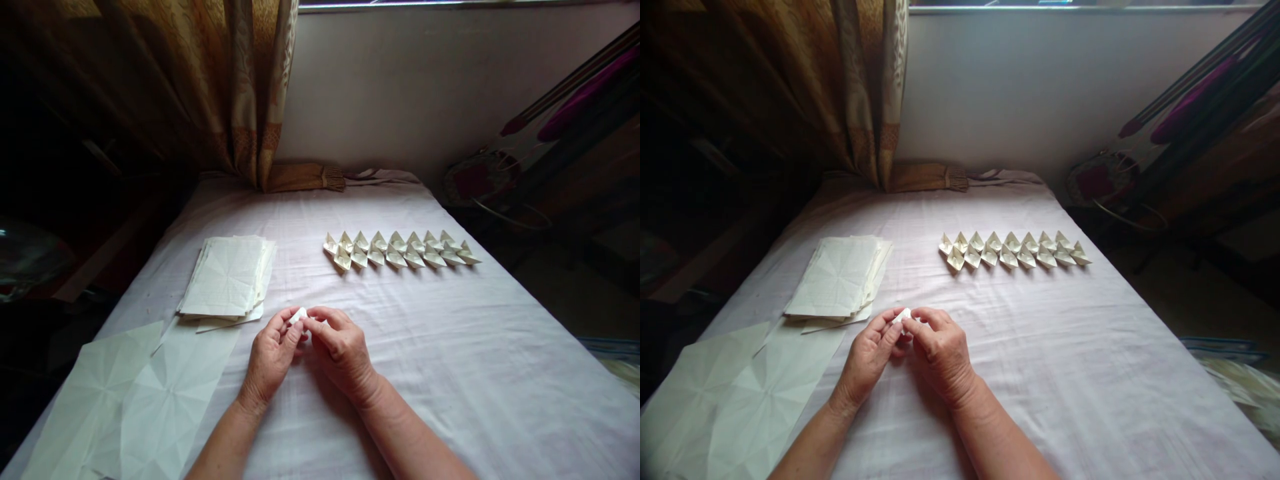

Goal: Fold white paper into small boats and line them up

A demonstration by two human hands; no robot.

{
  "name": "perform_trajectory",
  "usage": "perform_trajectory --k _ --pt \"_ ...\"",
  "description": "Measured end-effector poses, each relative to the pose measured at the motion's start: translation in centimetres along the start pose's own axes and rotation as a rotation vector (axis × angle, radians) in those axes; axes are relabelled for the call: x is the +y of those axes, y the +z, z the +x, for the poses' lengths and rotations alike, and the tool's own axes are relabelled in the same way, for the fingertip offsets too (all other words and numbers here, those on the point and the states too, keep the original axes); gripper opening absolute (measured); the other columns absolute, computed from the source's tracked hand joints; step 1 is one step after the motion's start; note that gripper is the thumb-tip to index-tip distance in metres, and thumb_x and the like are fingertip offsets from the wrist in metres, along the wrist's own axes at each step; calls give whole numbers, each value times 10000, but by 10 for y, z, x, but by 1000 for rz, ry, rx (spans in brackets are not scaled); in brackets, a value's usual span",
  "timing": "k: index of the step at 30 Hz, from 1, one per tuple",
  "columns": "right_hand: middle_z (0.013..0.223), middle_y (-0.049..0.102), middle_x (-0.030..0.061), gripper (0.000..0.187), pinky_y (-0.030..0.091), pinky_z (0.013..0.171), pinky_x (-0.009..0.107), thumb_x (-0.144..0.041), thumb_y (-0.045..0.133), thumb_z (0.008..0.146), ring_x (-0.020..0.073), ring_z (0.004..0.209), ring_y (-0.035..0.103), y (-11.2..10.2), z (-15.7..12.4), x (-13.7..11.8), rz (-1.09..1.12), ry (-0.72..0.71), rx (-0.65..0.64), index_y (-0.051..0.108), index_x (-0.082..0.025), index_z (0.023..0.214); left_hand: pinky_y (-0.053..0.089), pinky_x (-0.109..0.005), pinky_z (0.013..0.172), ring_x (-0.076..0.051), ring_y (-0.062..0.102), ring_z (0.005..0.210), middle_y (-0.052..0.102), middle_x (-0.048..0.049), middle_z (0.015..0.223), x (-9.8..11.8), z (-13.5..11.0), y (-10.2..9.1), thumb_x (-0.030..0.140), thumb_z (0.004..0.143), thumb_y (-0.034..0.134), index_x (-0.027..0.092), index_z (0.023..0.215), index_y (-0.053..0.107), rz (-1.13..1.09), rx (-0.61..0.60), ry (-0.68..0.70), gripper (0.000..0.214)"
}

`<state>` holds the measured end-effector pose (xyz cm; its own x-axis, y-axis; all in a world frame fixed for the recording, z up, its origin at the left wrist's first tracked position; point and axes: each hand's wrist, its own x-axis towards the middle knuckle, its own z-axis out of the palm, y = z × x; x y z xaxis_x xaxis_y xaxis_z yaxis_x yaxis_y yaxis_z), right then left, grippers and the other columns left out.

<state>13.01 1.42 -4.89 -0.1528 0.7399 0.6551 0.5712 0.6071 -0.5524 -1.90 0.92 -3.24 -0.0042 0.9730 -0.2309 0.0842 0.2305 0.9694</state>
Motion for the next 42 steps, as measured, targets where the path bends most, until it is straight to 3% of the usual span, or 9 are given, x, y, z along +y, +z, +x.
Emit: perform_trajectory --k 5,10,19,31,39,42 --pt "933 726 45 380 565 774 282 -19 458 810 154 856 684 -1 1 6 226 120 42 714 -241 983 543 -240 657 -139 661 720 729 -81 973 -6 1 5 449 749 669 151 1138 607 81 43 105 494" --pt "872 712 52 184 547 659 245 -163 560 857 154 779 673 -8 7 6 358 311 -10 723 -205 932 513 -205 563 -100 618 595 742 -87 1033 -5 -3 5 399 773 636 164 1254 536 206 20 132 545" --pt "801 688 26 120 492 554 206 -165 615 814 108 620 605 -8 8 7 413 353 -72 717 -204 863 526 -203 552 -85 615 543 744 -101 1075 -5 -4 6 313 775 635 181 1272 533 230 21 173 524" --pt "787 697 22 101 524 683 245 -179 613 862 144 740 649 -9 9 9 434 334 -115 708 -213 858 532 -218 593 -87 611 567 732 -87 1089 -9 -4 4 326 794 614 194 1259 532 260 3 150 490" --pt "753 684 13 95 498 671 241 -205 624 849 139 708 632 -8 9 10 451 408 -131 695 -201 786 523 -215 652 -133 666 715 721 -31 882 -10 -3 3 332 802 604 186 972 606 223 -3 196 224" --pt "771 695 20 136 494 690 250 -222 586 864 144 729 634 -10 10 13 492 438 -170 707 -200 805 518 -217 665 -142 676 743 714 -27 876 -10 -2 3 328 797 607 185 957 601 190 -16 183 215"
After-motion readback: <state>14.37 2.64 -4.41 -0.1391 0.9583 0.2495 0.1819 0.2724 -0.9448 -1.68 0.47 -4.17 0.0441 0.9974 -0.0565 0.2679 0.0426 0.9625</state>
